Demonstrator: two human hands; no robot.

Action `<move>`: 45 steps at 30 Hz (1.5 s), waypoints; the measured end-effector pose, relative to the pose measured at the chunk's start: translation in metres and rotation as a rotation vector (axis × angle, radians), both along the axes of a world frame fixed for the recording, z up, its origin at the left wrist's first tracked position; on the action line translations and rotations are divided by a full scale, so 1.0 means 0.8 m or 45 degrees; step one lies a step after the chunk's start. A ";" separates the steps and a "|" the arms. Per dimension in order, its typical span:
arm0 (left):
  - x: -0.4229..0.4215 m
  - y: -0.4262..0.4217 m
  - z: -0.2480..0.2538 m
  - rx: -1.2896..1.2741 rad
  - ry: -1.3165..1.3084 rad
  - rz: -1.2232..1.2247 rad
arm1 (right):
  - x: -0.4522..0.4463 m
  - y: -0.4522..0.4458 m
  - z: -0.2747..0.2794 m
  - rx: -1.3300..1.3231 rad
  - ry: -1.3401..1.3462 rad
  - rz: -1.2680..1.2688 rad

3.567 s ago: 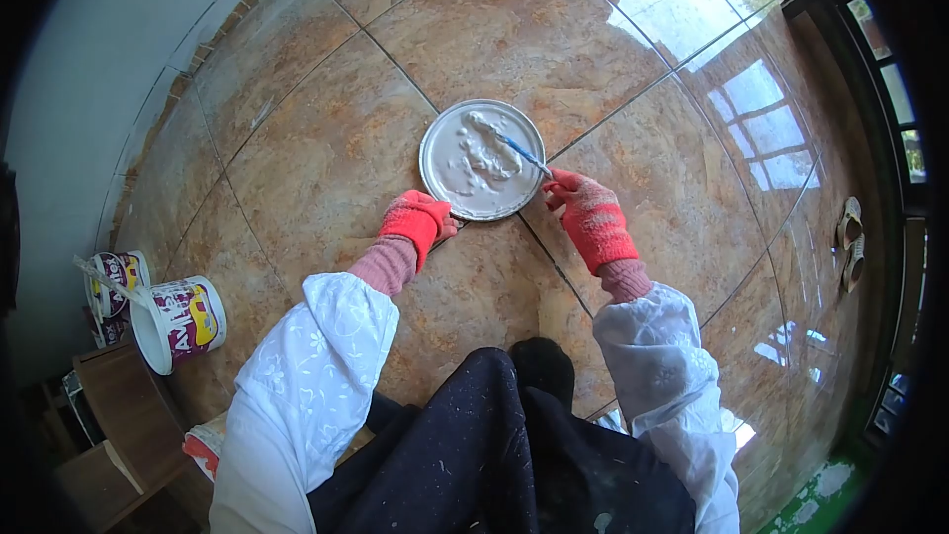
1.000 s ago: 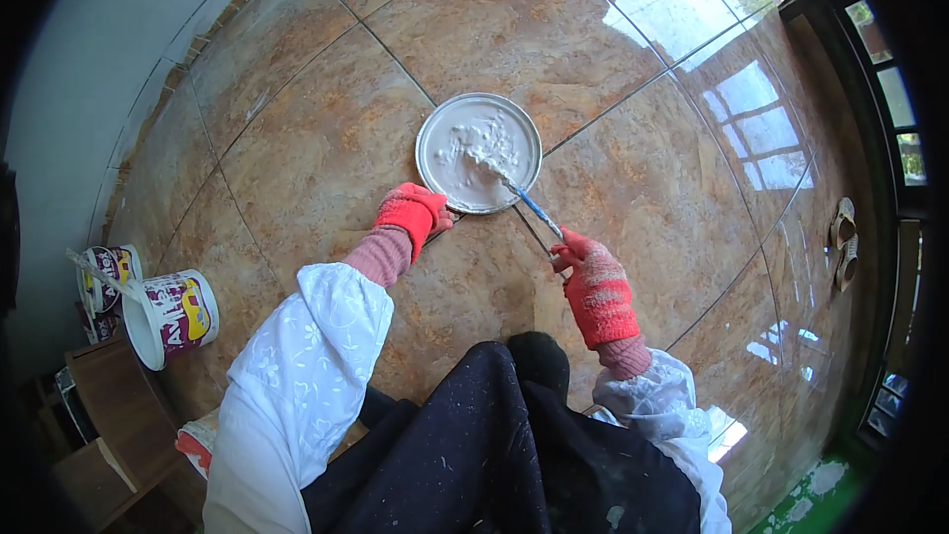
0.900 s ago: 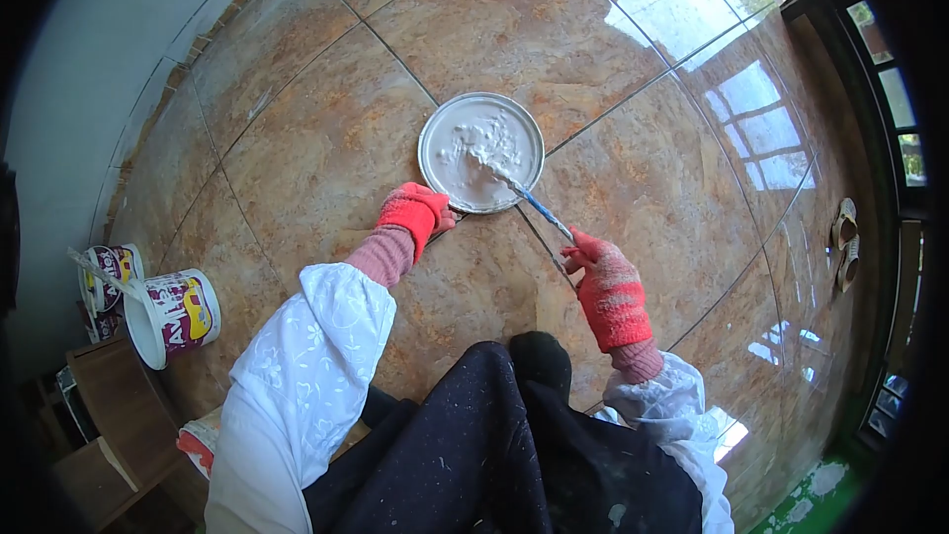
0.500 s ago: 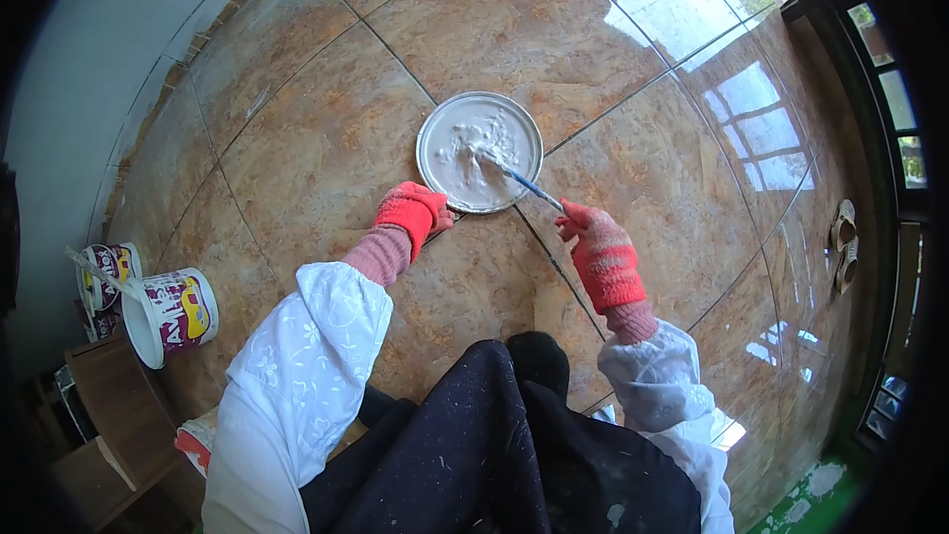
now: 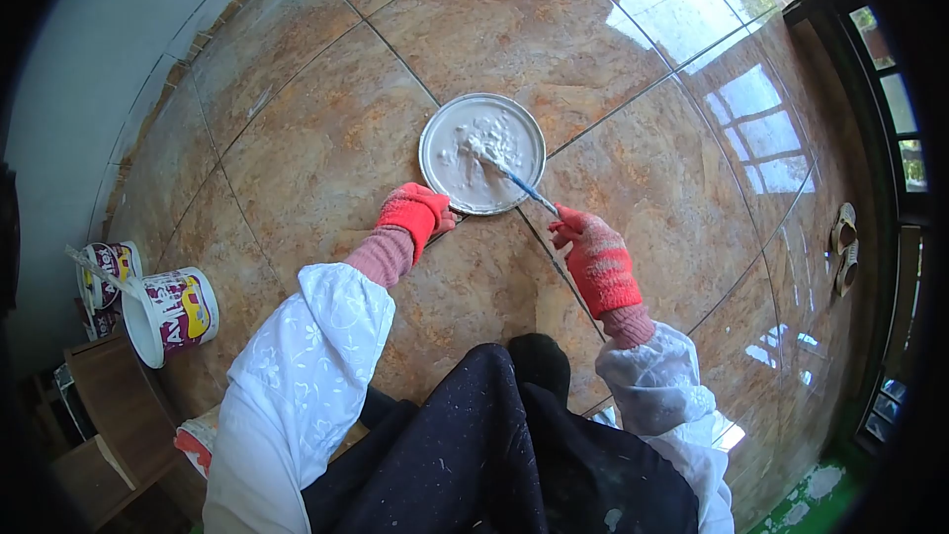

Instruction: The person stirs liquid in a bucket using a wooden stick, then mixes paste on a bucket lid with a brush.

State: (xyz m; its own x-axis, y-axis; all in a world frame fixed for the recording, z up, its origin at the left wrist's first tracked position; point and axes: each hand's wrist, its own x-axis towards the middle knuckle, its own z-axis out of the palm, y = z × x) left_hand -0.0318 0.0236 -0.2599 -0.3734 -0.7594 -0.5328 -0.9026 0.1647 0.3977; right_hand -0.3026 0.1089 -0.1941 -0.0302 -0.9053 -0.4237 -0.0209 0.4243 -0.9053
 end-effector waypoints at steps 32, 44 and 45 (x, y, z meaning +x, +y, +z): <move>-0.018 0.010 0.043 0.641 0.926 1.658 | -0.010 -0.171 0.035 0.025 0.334 0.576; -0.017 0.018 0.030 0.621 0.977 1.683 | -0.028 -0.153 0.072 -0.172 0.439 0.686; -0.016 0.019 0.031 0.617 0.989 1.680 | -0.033 -0.149 0.072 -0.173 0.439 0.686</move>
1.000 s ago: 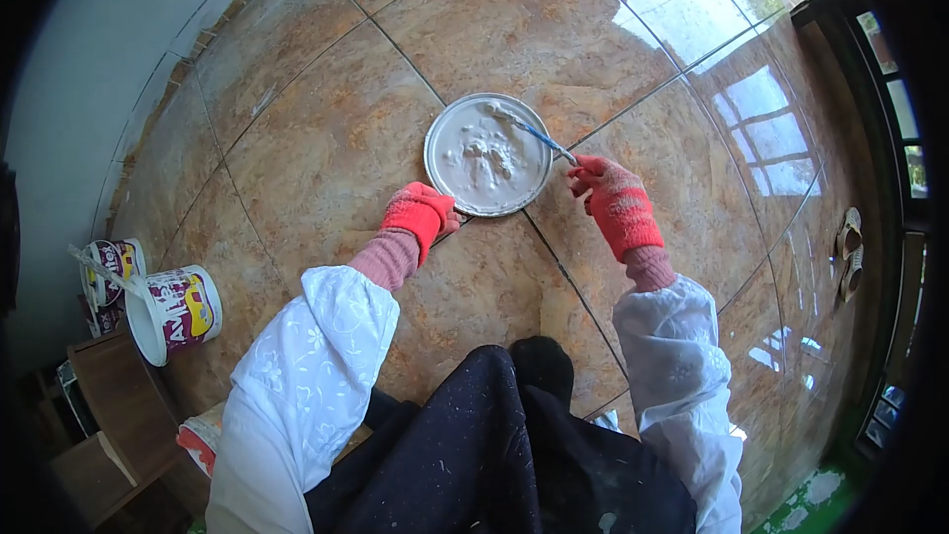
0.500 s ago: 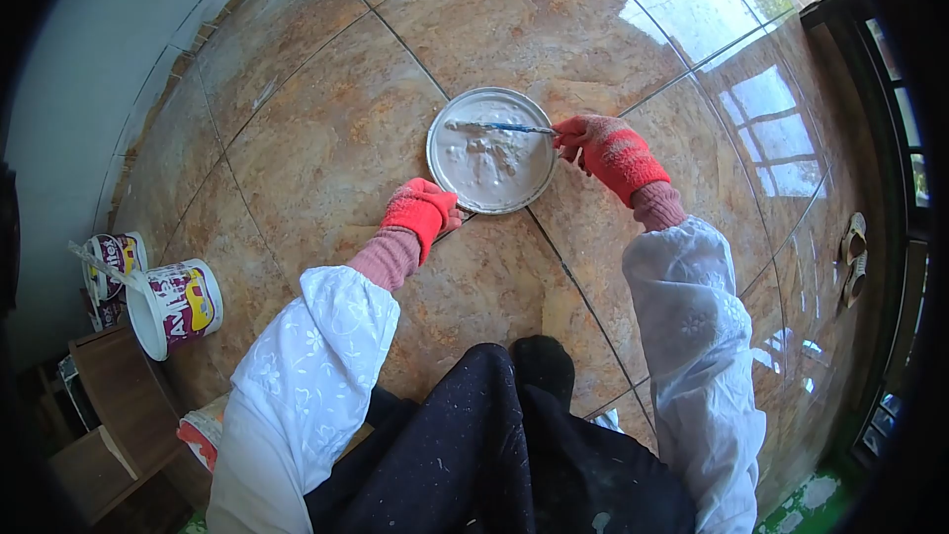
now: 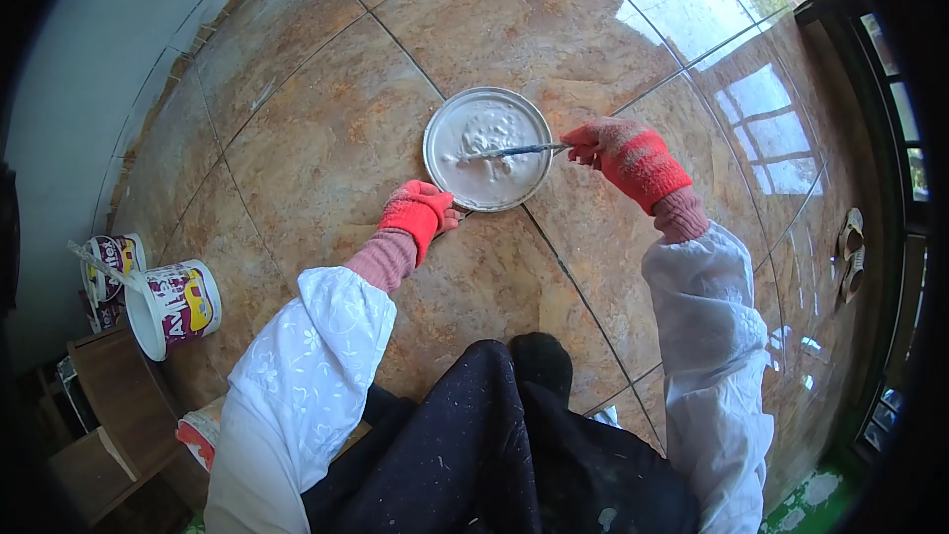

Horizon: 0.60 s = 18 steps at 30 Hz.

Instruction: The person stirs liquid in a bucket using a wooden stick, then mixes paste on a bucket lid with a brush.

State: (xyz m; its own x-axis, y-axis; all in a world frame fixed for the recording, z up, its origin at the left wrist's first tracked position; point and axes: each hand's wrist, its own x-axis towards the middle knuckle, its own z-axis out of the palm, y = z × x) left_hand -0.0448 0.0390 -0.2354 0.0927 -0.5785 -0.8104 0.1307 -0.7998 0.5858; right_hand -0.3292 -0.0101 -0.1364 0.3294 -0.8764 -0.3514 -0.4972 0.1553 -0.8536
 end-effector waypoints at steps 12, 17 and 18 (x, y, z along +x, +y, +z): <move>0.005 0.002 0.001 0.009 0.076 0.054 | 0.005 0.119 -0.022 0.073 -0.099 -0.281; 0.005 -0.002 -0.001 0.039 0.036 0.009 | 0.005 0.129 -0.053 -0.013 -0.121 -0.299; 0.005 -0.003 0.000 0.041 0.045 0.013 | 0.007 0.128 -0.049 -0.078 -0.041 -0.311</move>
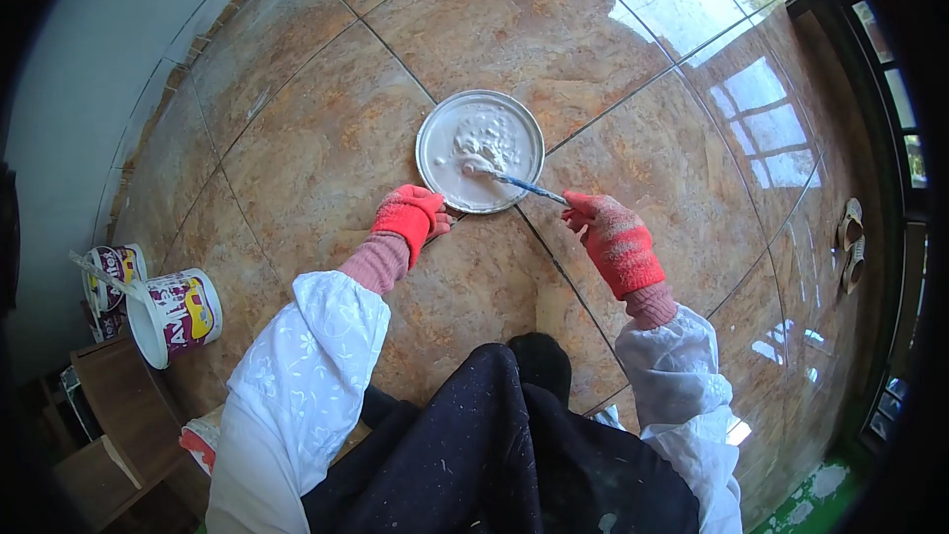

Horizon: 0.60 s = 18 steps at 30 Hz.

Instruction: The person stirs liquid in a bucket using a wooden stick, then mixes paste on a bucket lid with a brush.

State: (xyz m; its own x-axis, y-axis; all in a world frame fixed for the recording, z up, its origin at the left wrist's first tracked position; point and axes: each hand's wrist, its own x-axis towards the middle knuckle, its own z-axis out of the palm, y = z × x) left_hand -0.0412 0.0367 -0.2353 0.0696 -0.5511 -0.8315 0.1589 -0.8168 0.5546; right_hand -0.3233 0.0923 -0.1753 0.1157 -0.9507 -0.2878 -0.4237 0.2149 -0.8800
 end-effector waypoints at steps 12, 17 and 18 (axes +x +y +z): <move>0.010 -0.004 -0.049 -0.178 -0.197 -0.337 | 0.023 -0.013 0.016 -0.204 0.226 0.026; 0.020 -0.009 -0.093 -0.430 -0.367 -0.741 | 0.014 -0.001 0.018 -0.088 0.245 0.090; 0.019 -0.008 -0.087 -0.321 -0.307 -0.635 | 0.002 0.000 0.003 -0.212 0.243 0.091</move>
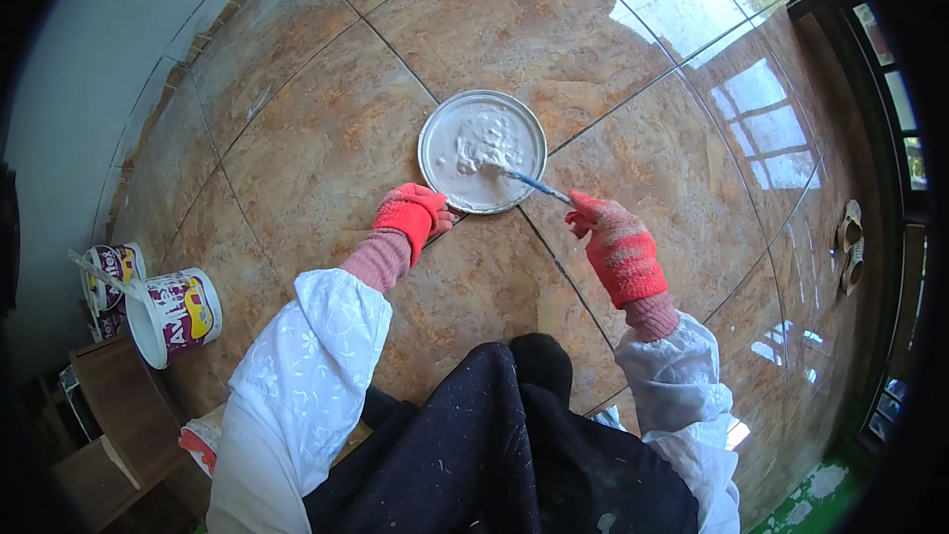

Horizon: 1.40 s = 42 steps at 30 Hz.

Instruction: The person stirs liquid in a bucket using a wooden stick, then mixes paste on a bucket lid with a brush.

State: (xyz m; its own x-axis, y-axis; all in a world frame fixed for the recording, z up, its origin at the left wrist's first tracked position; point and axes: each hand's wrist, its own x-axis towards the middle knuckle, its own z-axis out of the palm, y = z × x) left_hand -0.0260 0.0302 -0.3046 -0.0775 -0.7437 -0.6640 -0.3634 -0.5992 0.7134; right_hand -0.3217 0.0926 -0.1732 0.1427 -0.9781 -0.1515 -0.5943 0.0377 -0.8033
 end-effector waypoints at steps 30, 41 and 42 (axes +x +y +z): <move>0.010 0.001 -0.005 -0.126 0.076 -0.072 | 0.007 0.013 -0.007 -0.020 -0.133 -0.047; 0.020 -0.008 -0.067 -0.424 -0.183 -0.649 | 0.012 0.010 -0.004 0.142 -0.118 -0.106; 0.019 -0.007 -0.072 -0.416 -0.170 -0.626 | 0.009 0.008 -0.010 0.145 -0.115 -0.102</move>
